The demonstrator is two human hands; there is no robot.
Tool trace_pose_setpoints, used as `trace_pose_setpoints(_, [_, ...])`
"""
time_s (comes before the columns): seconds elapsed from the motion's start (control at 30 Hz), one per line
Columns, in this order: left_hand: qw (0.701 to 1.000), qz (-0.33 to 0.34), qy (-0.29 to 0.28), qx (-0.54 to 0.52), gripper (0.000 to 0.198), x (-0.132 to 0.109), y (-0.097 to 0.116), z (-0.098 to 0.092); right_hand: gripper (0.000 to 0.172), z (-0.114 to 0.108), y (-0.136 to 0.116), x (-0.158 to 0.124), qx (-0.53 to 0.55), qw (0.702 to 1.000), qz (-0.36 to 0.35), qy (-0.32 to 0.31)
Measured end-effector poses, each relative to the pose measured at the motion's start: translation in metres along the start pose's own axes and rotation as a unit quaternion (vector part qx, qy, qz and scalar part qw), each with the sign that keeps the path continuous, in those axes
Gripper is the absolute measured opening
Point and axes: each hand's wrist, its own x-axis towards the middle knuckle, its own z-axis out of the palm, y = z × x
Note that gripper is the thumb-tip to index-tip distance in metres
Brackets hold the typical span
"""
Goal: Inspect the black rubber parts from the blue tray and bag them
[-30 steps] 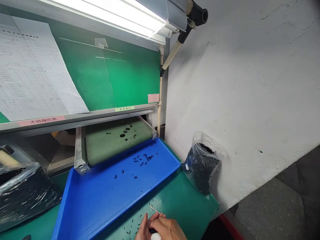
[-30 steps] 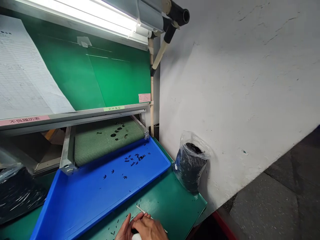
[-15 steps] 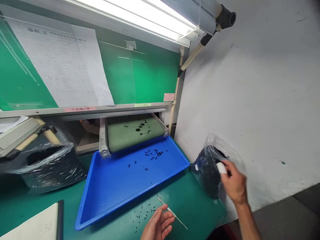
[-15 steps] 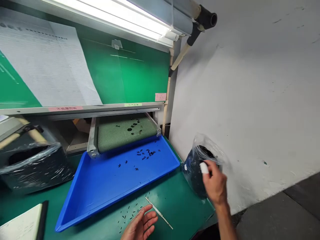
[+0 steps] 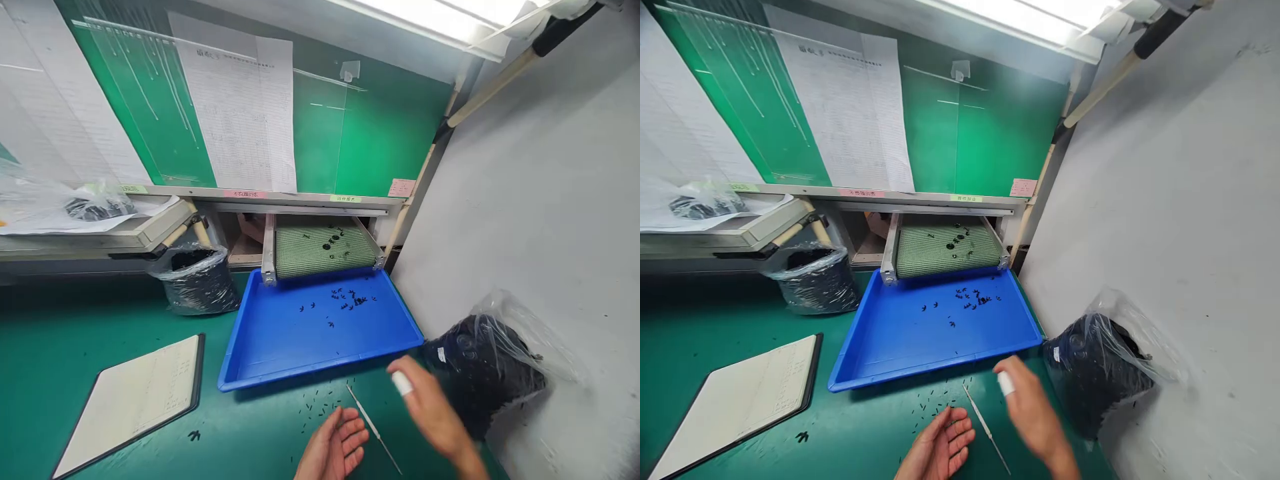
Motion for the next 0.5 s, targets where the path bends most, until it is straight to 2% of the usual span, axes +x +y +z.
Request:
trace_pose_setpoints(0.03, [1.0, -0.007, -0.006, -0.018, 0.026, 0.003, -0.001, 0.001, 0.028, 0.031, -0.012, 0.0, 0.011, 0.997, -0.028, -0.075])
trace_pose_setpoints(0.07, [0.999, -0.003, -0.009, -0.039, 0.023, 0.005, -0.001, 0.001, 0.028, 0.058, -0.022, 0.0, -0.002, 0.992, -0.04, -0.123])
trace_pose_setpoints(0.13, [0.995, 0.037, 0.007, -0.089, 0.014, 0.008, 0.001, 0.001, 0.031, 0.097, -0.035, 0.001, -0.041, 0.983, -0.064, -0.167])
trace_pose_setpoints(0.17, [0.991, 0.064, 0.022, -0.112, 0.014, 0.01, 0.004, 0.0, 0.035, 0.107, -0.037, 0.002, -0.039, 0.98, -0.082, -0.178])
trace_pose_setpoints(0.23, [0.985, 0.096, 0.062, -0.131, 0.017, 0.01, 0.012, -0.005, 0.039, 0.109, -0.034, 0.011, -0.004, 0.978, -0.111, -0.178])
trace_pose_setpoints(0.3, [0.986, 0.093, 0.095, -0.102, 0.009, 0.009, 0.021, -0.015, 0.037, 0.096, -0.018, 0.032, 0.028, 0.983, -0.104, -0.146])
trace_pose_setpoints(0.33, [0.986, 0.092, 0.112, -0.079, 0.008, 0.008, 0.025, -0.021, 0.036, 0.087, -0.007, 0.048, 0.019, 0.989, -0.082, -0.121])
trace_pose_setpoints(0.4, [0.985, 0.097, 0.14, -0.042, 0.017, 0.007, 0.03, -0.033, 0.038, 0.073, 0.022, 0.088, -0.032, 0.996, -0.029, -0.076])
trace_pose_setpoints(0.5, [0.984, 0.098, 0.146, -0.025, 0.025, 0.007, 0.033, -0.048, 0.038, 0.068, 0.067, 0.155, -0.119, 0.991, 0.044, -0.052])
